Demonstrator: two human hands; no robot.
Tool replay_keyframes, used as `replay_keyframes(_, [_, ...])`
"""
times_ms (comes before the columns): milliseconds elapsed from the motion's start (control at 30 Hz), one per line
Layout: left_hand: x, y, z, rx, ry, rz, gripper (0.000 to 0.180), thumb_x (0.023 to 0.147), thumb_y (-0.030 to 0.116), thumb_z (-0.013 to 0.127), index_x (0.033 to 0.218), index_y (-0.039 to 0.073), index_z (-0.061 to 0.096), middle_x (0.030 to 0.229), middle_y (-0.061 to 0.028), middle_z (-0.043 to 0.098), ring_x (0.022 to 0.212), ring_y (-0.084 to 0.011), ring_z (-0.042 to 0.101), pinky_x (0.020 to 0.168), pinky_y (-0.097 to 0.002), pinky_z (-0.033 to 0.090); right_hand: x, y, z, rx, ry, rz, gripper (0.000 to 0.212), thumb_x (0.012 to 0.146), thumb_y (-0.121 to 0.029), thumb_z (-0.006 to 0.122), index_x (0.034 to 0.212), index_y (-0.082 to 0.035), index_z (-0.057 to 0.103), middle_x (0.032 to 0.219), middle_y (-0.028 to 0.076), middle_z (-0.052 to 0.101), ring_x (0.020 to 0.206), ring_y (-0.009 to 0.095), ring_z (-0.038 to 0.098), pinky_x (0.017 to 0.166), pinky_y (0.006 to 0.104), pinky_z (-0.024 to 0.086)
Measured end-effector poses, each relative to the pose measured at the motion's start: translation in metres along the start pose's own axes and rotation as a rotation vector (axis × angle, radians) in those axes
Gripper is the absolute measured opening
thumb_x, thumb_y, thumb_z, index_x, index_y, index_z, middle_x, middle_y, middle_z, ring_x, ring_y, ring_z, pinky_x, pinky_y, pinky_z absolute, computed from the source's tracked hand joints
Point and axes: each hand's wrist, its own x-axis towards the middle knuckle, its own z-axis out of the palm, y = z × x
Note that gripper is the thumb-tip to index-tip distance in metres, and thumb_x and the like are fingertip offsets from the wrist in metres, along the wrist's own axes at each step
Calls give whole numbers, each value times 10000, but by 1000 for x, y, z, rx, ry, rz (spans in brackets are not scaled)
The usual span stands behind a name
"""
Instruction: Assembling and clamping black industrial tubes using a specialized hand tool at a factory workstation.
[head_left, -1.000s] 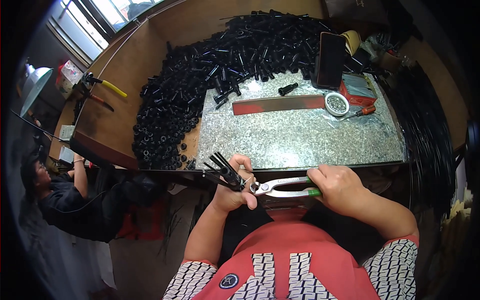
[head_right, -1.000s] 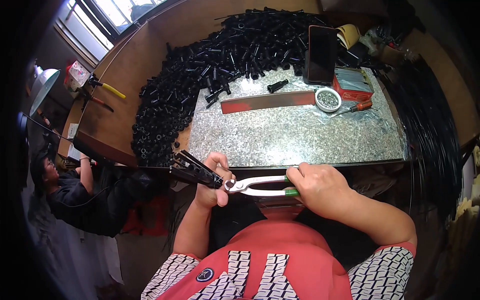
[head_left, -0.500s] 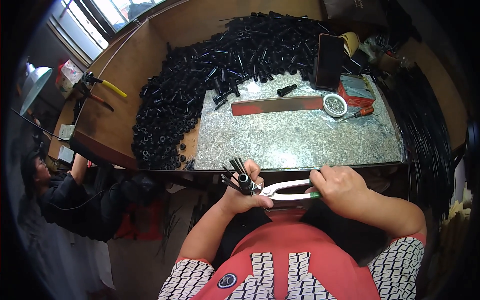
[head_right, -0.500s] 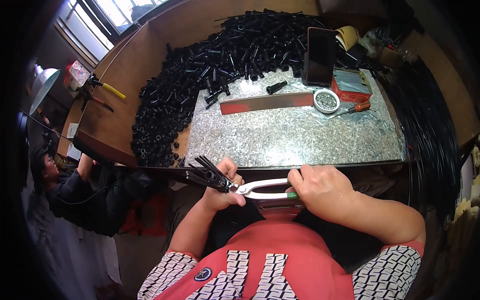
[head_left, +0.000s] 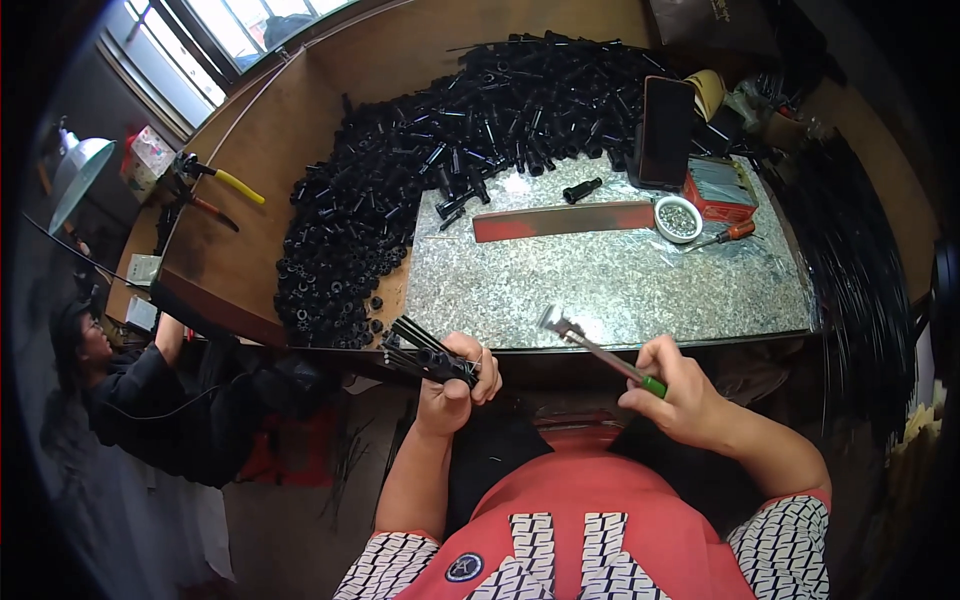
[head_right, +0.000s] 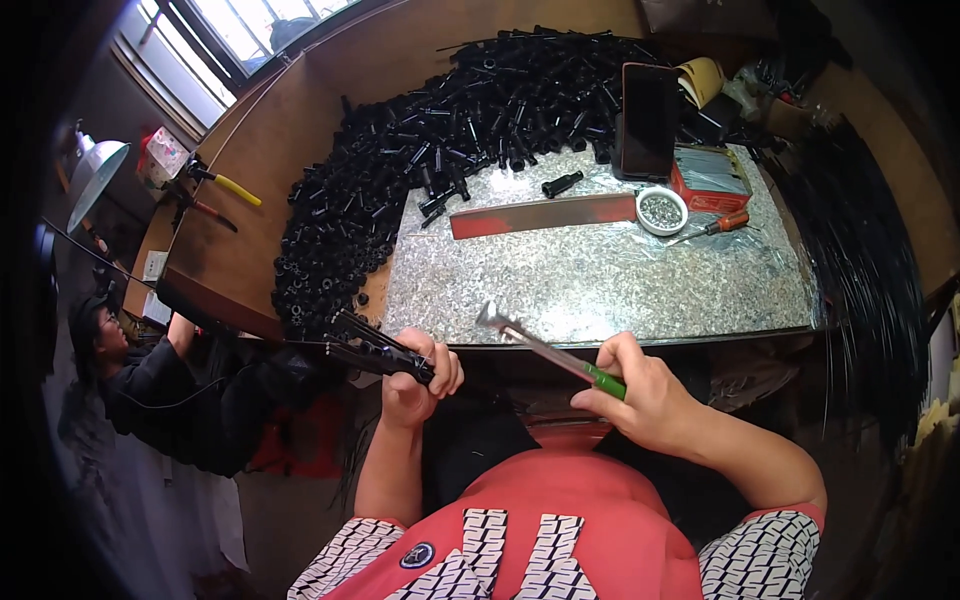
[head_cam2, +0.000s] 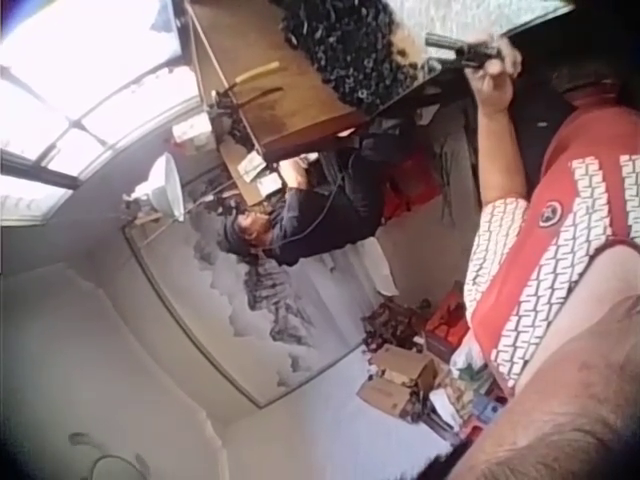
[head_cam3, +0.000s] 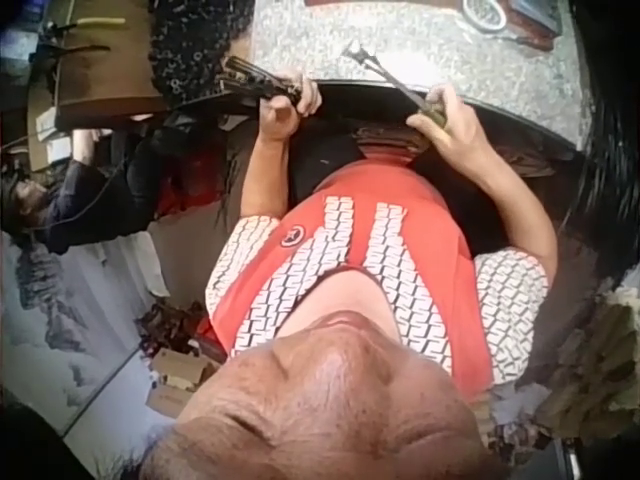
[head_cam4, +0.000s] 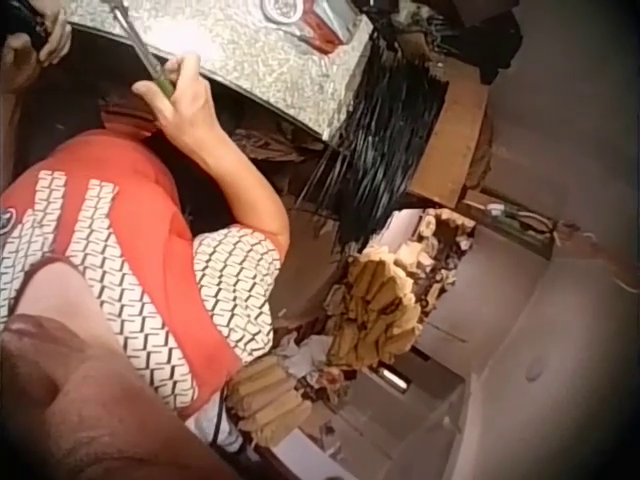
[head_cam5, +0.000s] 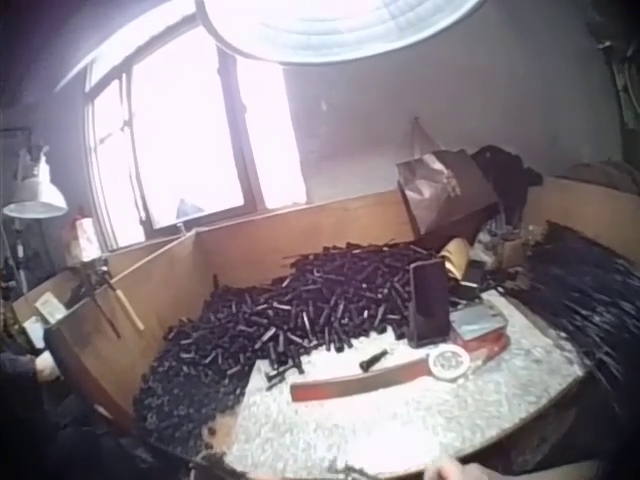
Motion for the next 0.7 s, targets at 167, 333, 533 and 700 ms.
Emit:
replay_keyframes(167, [1,4,1,50,32,13,535,751,559,686,841,98,430,569,6,425,470,-98,396,489,-254,358,2,10,-8,-115,269,-383,326,795,-83,710,856,-48,392,785,120,584,654,184,546,581,303,437])
replay_keyframes(333, [1,3,-1,13,-8,10,513,776,527,681,871,99,416,587,17,419,498,-80,389,504,-236,344,8,-14,-22,-406,360,-490,378,702,-67,777,830,-52,422,941,156,563,736,263,560,678,371,454])
replay_keyframes(533, [3,4,11,-30,-43,-5,640,666,431,799,974,95,349,609,41,417,526,-55,397,505,-195,328,21,-33,-13,-1169,708,-782,296,800,-184,684,998,-40,518,1207,156,516,1165,330,508,1047,587,294])
replay_keyframes(700, [2,2,13,35,122,-90,739,569,378,866,1000,101,334,705,32,492,560,-36,440,501,-183,353,23,-31,-5,-1250,715,-887,221,813,-170,667,941,-31,551,1178,142,541,1149,315,534,1048,631,267])
